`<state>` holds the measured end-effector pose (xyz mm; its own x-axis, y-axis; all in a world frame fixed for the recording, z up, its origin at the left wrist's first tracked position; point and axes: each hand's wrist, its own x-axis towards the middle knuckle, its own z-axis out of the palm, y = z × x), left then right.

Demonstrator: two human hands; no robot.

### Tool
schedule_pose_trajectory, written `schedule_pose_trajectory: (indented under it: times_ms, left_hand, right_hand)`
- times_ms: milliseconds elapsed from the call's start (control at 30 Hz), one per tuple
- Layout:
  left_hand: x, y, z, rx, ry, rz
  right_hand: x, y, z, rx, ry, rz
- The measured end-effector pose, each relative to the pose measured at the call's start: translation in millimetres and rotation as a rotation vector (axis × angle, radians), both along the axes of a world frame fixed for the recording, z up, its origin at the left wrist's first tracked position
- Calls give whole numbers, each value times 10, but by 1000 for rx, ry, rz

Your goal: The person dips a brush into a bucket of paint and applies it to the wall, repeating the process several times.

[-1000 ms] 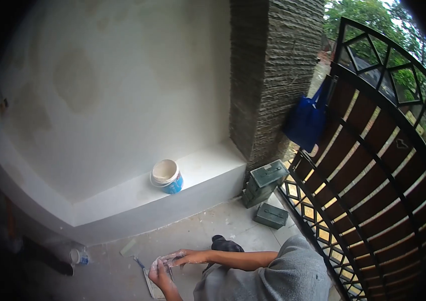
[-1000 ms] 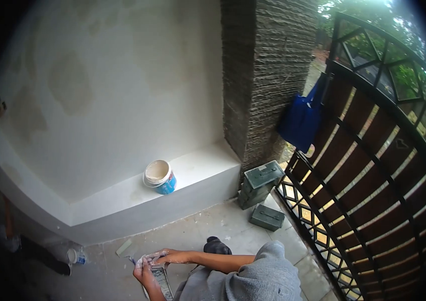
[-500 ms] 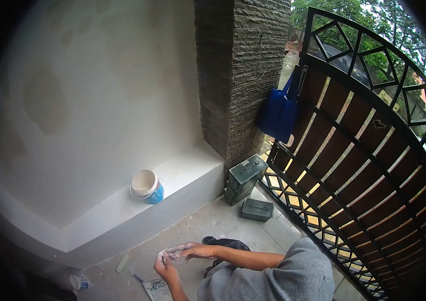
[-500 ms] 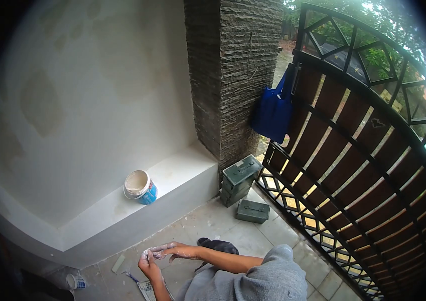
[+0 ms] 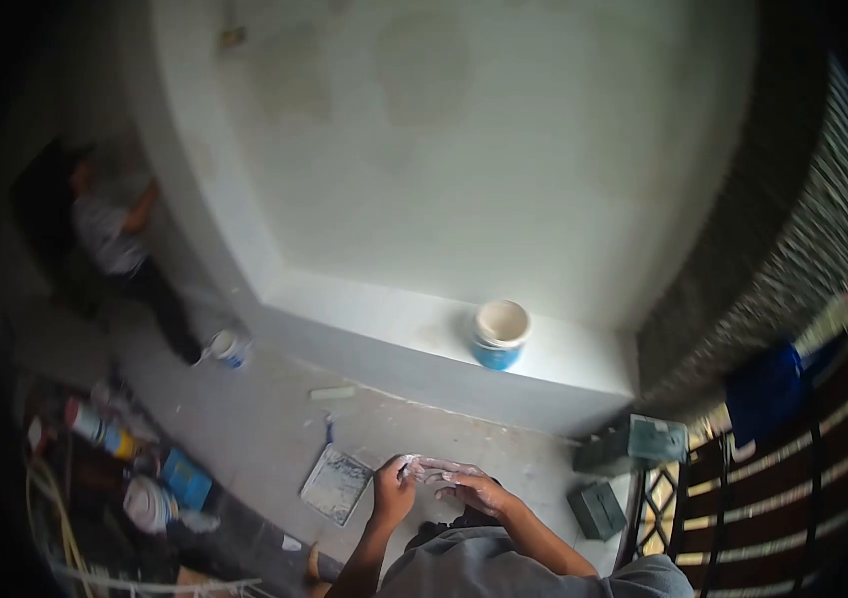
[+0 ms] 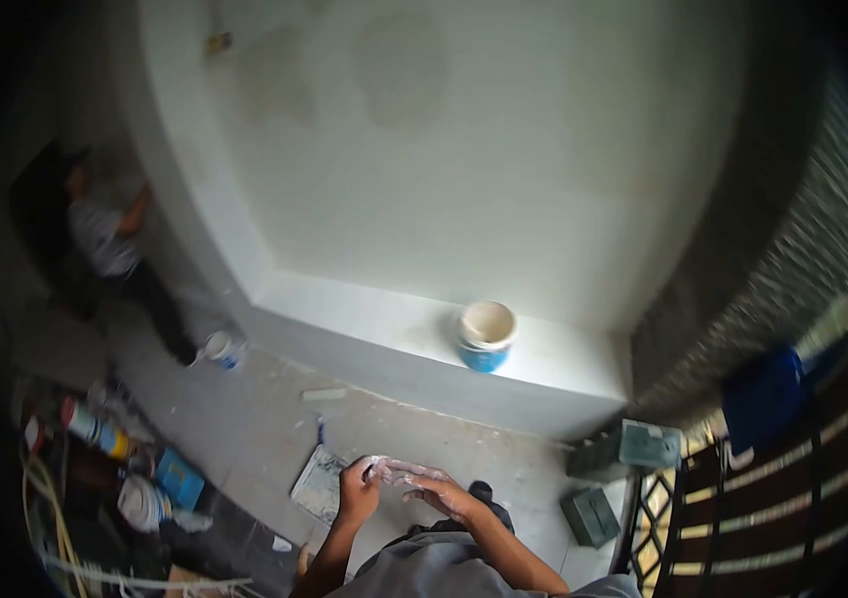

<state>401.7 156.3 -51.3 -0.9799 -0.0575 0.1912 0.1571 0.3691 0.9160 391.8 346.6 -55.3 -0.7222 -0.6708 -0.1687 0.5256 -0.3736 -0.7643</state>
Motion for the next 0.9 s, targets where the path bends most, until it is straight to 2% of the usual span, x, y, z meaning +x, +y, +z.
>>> schedule_pose_trajectory:
  times_ms: [100,267,333,433,533,567,600,700,800,900]
  left_hand:
    - [106,-187,-95,-70,63,121]
    - [263,-376,-25,-16,4,246]
    - [219,-367,17,166,-111,296]
    - [-39,-277,-177,184,-64,396]
    - [-401,-94,-170,-48,-51,415]
    - [-550,-27,-292,12,-64,398]
    - [-679,31,-412,-113,-30,354]
    - [-1159,259,-591,-42,-99,151]
    - [-1759,686,-469,3,-163,45]
    - [-2401,1046,-328,-59,-101,-19]
  right_hand:
    - [-169,-232,-8,-31,-51,165]
    - [-418,-493,-89,-22,-82,362]
    - [-507,-574,-166,-24,-69,370]
    - [-725,-588,-310,-12,-78,359]
    - [-990,-415,-312,-15,-130,304]
    - [-1110,-293,-213,-28,-128,275]
    - [-1287,-149,-263,-27,-135,275]
    - [-1716,310,-424,-1,-146,209]
    - [-2070,718,-570,11,-124,104]
    - [-2431,1078,-372,-153,-164,30]
